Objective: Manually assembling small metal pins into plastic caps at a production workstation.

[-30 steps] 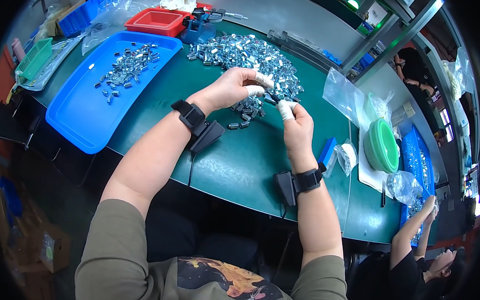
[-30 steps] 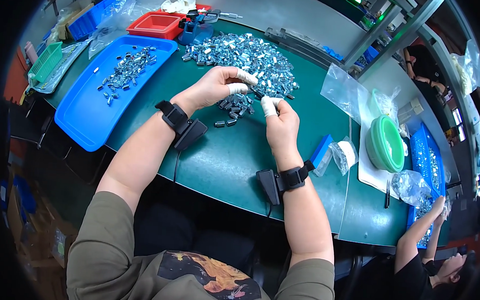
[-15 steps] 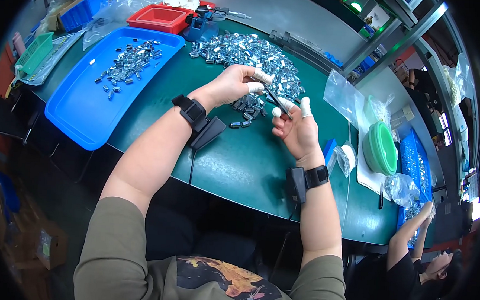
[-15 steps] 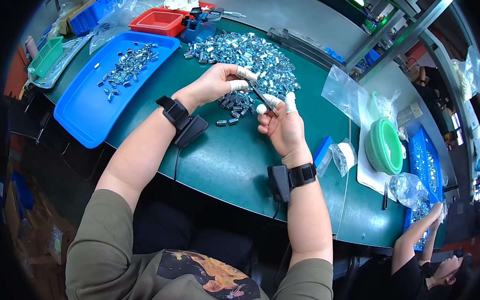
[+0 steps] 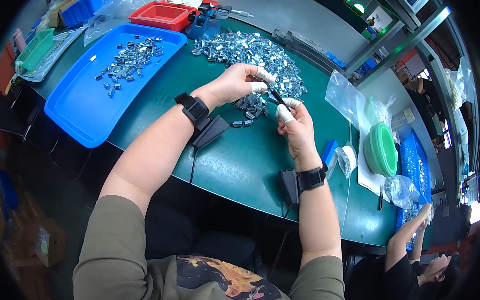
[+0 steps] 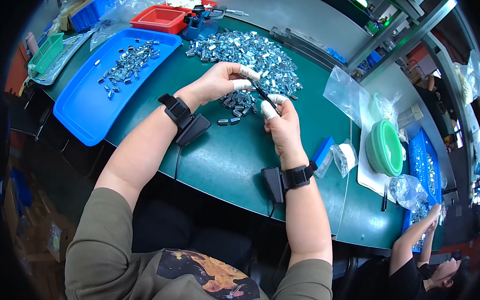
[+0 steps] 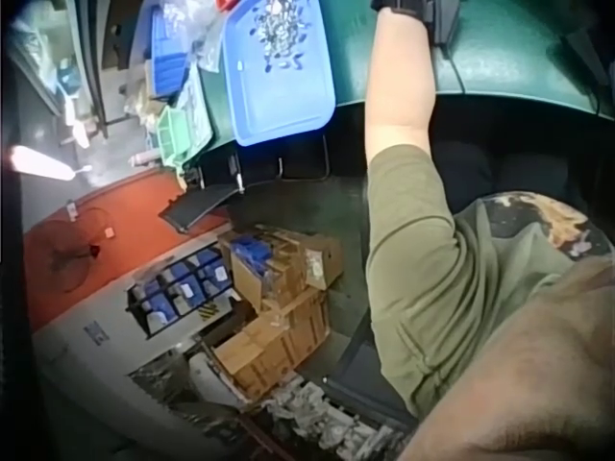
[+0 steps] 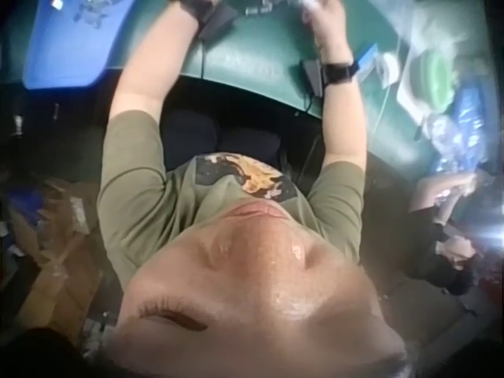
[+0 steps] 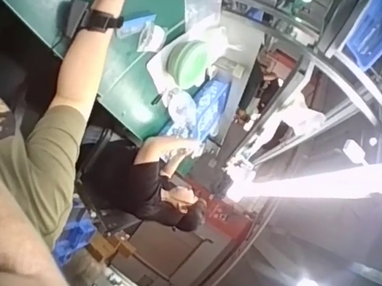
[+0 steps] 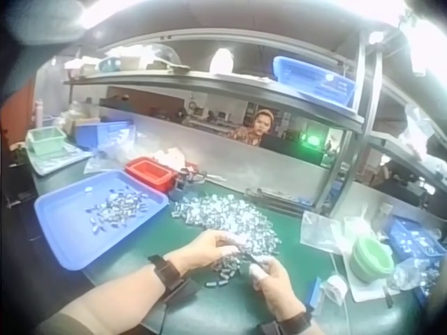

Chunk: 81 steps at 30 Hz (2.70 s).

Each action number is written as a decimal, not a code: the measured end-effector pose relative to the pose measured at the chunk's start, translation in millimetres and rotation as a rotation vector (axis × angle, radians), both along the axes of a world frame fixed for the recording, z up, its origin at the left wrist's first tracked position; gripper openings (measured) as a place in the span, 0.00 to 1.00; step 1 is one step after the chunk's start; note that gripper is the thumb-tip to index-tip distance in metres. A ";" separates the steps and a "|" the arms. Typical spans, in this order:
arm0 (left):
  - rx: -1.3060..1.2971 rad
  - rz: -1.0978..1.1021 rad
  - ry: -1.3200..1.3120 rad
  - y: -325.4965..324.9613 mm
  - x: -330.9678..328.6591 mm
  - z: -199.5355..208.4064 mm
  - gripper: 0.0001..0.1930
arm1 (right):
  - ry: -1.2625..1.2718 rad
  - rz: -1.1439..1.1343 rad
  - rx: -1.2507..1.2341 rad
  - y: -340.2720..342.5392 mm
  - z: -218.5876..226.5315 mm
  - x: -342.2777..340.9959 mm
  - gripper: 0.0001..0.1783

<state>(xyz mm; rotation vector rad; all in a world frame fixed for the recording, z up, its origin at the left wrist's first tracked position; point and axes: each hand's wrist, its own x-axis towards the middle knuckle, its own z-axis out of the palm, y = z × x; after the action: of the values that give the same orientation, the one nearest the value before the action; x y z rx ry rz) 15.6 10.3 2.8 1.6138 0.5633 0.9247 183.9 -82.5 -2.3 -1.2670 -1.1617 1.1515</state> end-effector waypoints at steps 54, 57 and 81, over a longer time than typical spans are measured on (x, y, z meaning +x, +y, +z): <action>-0.103 -0.093 -0.091 3.7 6.2 -8.4 0.11 | 0.132 0.059 -0.167 -2.6 4.8 6.3 0.11; -0.100 -0.099 -0.098 3.1 6.8 -8.1 0.11 | -0.045 -0.122 0.078 -0.3 -2.7 -6.5 0.12; -0.162 -0.055 -0.042 -10.1 3.5 3.8 0.09 | 0.015 0.026 -0.108 -4.0 2.9 4.6 0.09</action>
<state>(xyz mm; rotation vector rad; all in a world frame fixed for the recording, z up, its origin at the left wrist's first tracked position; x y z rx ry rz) 19.1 0.2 6.6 1.4541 0.5476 0.8482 188.5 -86.5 0.6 -1.3262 -1.1207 1.2545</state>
